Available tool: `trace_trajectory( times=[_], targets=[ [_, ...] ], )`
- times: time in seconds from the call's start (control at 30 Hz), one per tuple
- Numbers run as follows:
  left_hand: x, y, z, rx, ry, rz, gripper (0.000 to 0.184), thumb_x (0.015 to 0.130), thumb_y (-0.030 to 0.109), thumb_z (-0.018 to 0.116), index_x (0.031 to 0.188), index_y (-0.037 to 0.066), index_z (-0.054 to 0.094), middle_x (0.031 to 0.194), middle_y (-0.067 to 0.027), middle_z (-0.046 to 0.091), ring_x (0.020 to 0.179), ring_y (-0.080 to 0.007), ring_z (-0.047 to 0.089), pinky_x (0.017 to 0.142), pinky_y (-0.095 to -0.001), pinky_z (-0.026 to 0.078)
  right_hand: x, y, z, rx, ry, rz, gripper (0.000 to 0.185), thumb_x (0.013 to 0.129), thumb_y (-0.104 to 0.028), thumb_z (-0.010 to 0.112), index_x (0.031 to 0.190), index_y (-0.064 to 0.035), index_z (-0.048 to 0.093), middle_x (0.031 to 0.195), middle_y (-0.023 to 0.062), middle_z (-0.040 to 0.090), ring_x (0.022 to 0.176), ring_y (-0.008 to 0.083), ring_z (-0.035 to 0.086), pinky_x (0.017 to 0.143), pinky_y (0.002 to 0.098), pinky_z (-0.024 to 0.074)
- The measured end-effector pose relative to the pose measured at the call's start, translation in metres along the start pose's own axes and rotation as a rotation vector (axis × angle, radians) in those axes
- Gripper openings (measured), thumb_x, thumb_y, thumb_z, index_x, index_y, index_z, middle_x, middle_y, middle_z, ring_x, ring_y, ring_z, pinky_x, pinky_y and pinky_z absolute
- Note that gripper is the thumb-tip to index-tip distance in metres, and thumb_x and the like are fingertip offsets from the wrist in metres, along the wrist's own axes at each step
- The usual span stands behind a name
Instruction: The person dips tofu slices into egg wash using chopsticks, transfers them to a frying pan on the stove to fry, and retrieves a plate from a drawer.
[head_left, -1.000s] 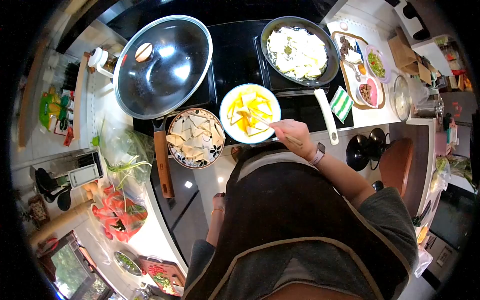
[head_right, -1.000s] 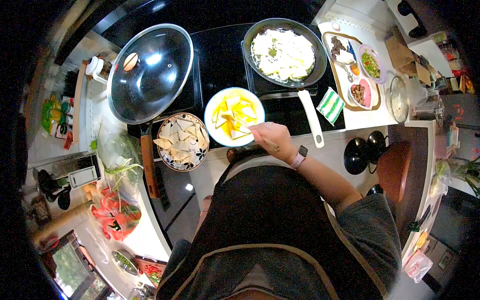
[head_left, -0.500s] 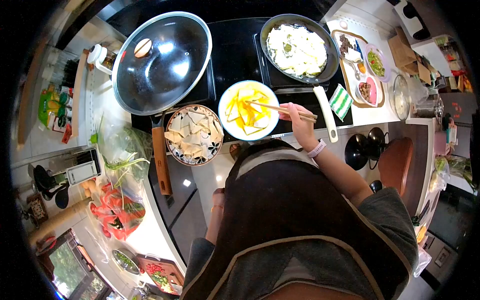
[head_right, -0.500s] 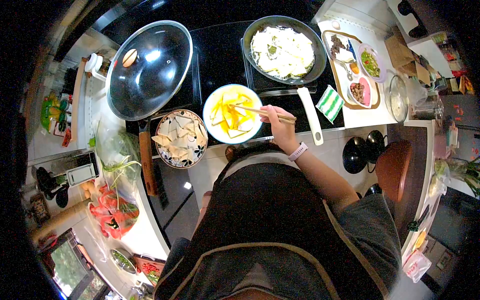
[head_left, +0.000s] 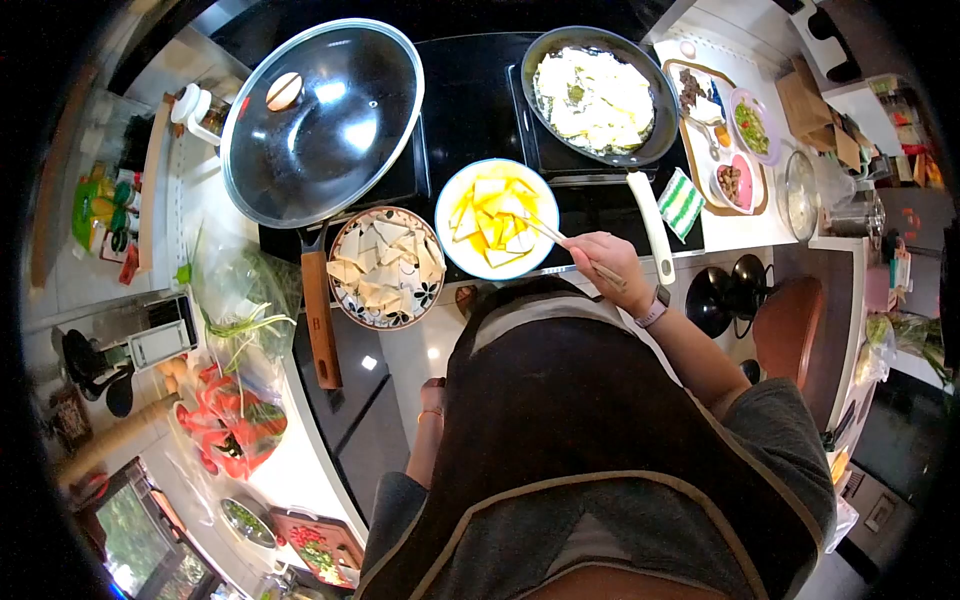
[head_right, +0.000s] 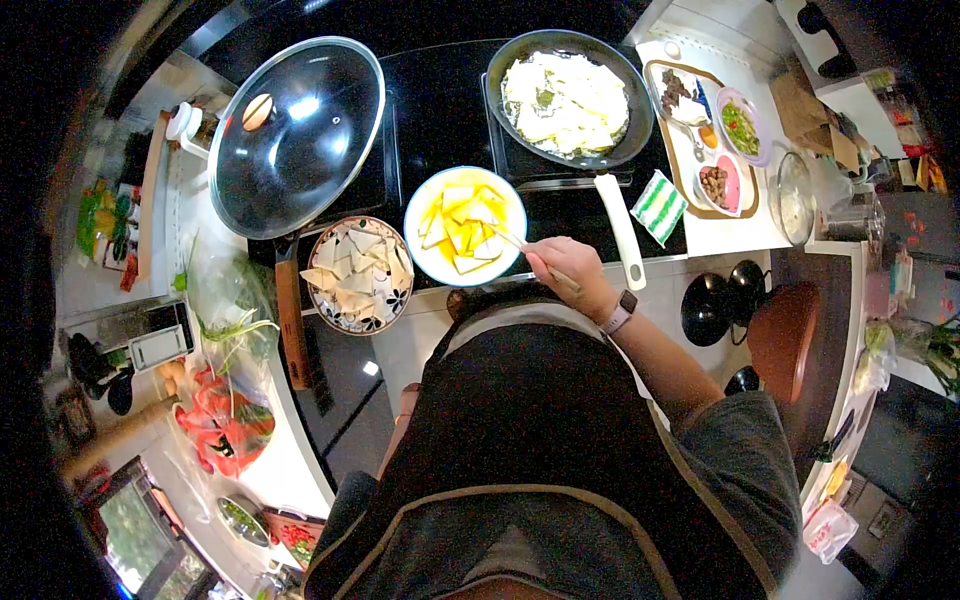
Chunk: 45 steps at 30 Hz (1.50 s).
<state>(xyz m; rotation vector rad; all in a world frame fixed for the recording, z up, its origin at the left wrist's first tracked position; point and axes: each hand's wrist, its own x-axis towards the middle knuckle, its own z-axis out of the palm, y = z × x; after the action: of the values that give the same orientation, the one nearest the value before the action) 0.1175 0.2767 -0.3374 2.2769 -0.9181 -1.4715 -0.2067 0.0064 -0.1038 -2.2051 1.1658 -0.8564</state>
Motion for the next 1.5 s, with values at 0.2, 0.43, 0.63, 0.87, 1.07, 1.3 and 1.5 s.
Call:
trace_trajectory(
  times=[0.2,0.43,0.63,0.87,1.07,1.3,1.5],
  targets=[
    [0.033,-0.038,0.009,0.541,0.088,0.500,0.024,0.077,0.025,0.052,0.077,0.005,0.067,0.076,-0.0161,0.065,0.072,-0.0316,0.062,0.065,-0.0403,0.048,-0.011,0.011,0.007,-0.040,0.058,0.017,0.021,0.091,-0.019,0.054,0.094,-0.0012,0.064,0.082,0.0111,0.066,0.069,0.0212,0.063,0.066,0.0292,0.0524],
    [0.009,0.007,0.001,0.273,-0.026,0.197,0.025,0.081,0.026,0.054,0.084,0.007,0.069,0.083,-0.0158,0.066,0.076,-0.0306,0.064,0.068,-0.0381,0.049,-0.018,0.010,0.004,1.139,0.499,1.278,0.039,0.097,-0.031,0.040,0.099,0.0036,0.058,0.083,0.0111,0.064,0.068,0.0137,0.061,0.066,0.0305,0.0558],
    [-0.001,0.018,-0.001,-0.031,-0.090,-0.009,0.019,0.078,0.017,0.065,0.084,-0.001,0.067,0.079,-0.0022,0.066,0.069,-0.0129,0.057,0.064,-0.0274,0.047,-0.021,-0.012,0.005,0.507,0.241,0.537,0.027,0.095,-0.024,0.048,0.099,-0.0022,0.063,0.086,0.0088,0.063,0.071,0.0161,0.060,0.064,0.0287,0.0541],
    [0.030,-0.022,0.000,0.638,-0.151,0.358,0.028,0.089,0.023,0.047,0.100,0.004,0.063,0.096,-0.0134,0.065,0.085,-0.0327,0.060,0.075,-0.0413,0.048,0.000,-0.021,0.006,0.058,-0.201,-0.066,0.017,0.088,-0.012,0.057,0.101,-0.0039,0.065,0.091,0.0112,0.061,0.080,0.0229,0.060,0.069,0.0306,0.0488],
    [0.038,-0.032,0.005,0.684,-0.130,0.394,0.024,0.087,0.021,0.048,0.096,0.005,0.063,0.091,-0.0131,0.064,0.081,-0.0323,0.060,0.073,-0.0434,0.048,-0.004,-0.011,0.012,0.039,-0.126,-0.027,0.019,0.088,-0.020,0.058,0.099,-0.0055,0.065,0.088,0.0104,0.065,0.076,0.0255,0.062,0.067,0.0337,0.0506],
    [0.016,-0.011,0.002,0.368,-0.151,0.174,0.023,0.083,0.024,0.051,0.088,0.006,0.065,0.086,-0.0141,0.065,0.079,-0.0321,0.061,0.070,-0.0423,0.048,-0.009,-0.010,0.005,0.065,0.127,0.165,0.020,0.088,-0.020,0.059,0.094,-0.0027,0.066,0.085,0.0112,0.065,0.072,0.0238,0.063,0.065,0.0336,0.0512],
    [0.031,-0.041,0.011,0.341,-0.053,0.270,0.025,0.080,0.028,0.053,0.082,0.008,0.067,0.083,-0.0156,0.065,0.077,-0.0332,0.061,0.067,-0.0419,0.048,0.007,-0.017,0.013,-0.025,-0.164,-0.107,0.018,0.084,-0.014,0.061,0.100,-0.0042,0.064,0.094,0.0110,0.062,0.082,0.0250,0.060,0.069,0.0336,0.0505]
  ],
)
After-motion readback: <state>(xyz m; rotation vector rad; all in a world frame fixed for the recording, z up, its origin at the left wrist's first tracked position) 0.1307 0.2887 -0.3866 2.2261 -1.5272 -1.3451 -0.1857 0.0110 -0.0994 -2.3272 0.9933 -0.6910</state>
